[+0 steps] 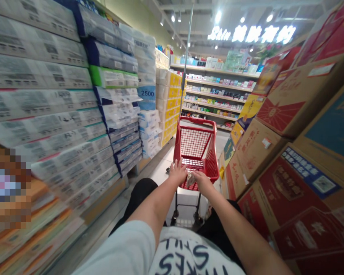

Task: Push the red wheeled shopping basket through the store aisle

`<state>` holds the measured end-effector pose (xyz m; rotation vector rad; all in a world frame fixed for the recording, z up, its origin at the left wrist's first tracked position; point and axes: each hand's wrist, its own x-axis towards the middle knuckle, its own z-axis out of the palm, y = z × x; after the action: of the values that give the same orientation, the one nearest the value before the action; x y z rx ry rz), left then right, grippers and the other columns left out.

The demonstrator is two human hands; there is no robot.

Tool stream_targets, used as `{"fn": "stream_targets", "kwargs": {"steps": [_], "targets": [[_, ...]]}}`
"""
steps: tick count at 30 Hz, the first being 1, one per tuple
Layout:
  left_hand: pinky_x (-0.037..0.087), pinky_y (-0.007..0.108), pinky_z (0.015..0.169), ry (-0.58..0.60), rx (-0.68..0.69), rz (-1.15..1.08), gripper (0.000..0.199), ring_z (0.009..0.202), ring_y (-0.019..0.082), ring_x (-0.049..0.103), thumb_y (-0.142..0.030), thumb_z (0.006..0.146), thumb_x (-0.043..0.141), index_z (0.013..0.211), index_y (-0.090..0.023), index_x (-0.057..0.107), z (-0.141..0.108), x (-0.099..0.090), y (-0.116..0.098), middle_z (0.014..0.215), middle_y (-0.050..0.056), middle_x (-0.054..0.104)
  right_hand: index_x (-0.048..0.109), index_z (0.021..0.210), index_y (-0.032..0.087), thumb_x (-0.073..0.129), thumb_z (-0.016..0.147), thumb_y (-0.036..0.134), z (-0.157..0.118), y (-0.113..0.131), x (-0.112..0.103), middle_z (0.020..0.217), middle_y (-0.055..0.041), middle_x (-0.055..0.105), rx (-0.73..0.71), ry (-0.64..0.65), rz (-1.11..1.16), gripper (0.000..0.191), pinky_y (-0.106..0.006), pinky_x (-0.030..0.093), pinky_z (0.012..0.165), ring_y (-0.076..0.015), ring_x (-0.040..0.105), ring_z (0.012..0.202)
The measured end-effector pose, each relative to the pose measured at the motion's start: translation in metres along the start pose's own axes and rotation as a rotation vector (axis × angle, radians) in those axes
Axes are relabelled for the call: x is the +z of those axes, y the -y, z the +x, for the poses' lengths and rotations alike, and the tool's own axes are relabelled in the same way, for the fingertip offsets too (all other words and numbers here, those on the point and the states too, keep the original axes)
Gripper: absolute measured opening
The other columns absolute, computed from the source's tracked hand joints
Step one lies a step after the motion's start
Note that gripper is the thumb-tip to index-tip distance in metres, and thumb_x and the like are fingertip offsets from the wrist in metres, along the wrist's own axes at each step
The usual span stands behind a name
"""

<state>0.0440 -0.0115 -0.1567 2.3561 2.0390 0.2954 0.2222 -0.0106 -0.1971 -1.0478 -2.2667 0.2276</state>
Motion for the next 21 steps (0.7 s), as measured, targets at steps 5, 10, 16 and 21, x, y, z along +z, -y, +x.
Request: {"fn": "stream_targets", "kwargs": {"steps": [5,10,16,21], "targets": [[0.014,0.056,0.114,-0.006,0.006,-0.017,0.049,0.145,0.033,0.015,-0.036,0.094,0.033,0.141,-0.028,0.042,0.0,-0.001,0.001,0.159,0.003,0.018,0.062,0.123,0.018,0.042,0.074,0.0,-0.002,0.003,-0.001,0.124,-0.0117,0.062,0.016,-0.035,-0.032,0.056,-0.041,0.044,0.099,-0.0238,0.055,0.116],[0.014,0.055,0.115,0.002,-0.009,-0.013,0.049,0.144,0.034,0.016,-0.036,0.095,0.033,0.142,-0.027,0.041,0.0,-0.001,0.001,0.159,0.003,0.018,0.062,0.122,0.017,0.044,0.074,0.001,-0.002,0.008,-0.003,0.121,-0.0118,0.063,0.055,-0.051,-0.052,0.054,-0.042,0.045,0.099,-0.0239,0.055,0.115],[0.014,0.054,0.115,-0.045,0.001,-0.004,0.048,0.143,0.034,0.017,-0.035,0.095,0.035,0.141,-0.027,0.043,0.001,0.004,0.002,0.158,0.001,0.022,0.059,0.127,0.019,0.041,0.074,-0.001,-0.006,0.005,-0.005,0.126,-0.0116,0.06,0.092,-0.057,-0.052,0.06,-0.042,0.043,0.101,-0.0229,0.054,0.118],[0.013,0.054,0.116,-0.001,-0.029,-0.032,0.049,0.145,0.033,0.014,-0.038,0.096,0.029,0.142,-0.028,0.042,0.001,0.005,0.002,0.16,0.002,0.013,0.06,0.126,0.021,0.041,0.073,0.001,-0.014,-0.004,-0.001,0.122,-0.0107,0.063,0.034,-0.083,-0.057,0.06,-0.044,0.044,0.1,-0.0235,0.055,0.115]]}}
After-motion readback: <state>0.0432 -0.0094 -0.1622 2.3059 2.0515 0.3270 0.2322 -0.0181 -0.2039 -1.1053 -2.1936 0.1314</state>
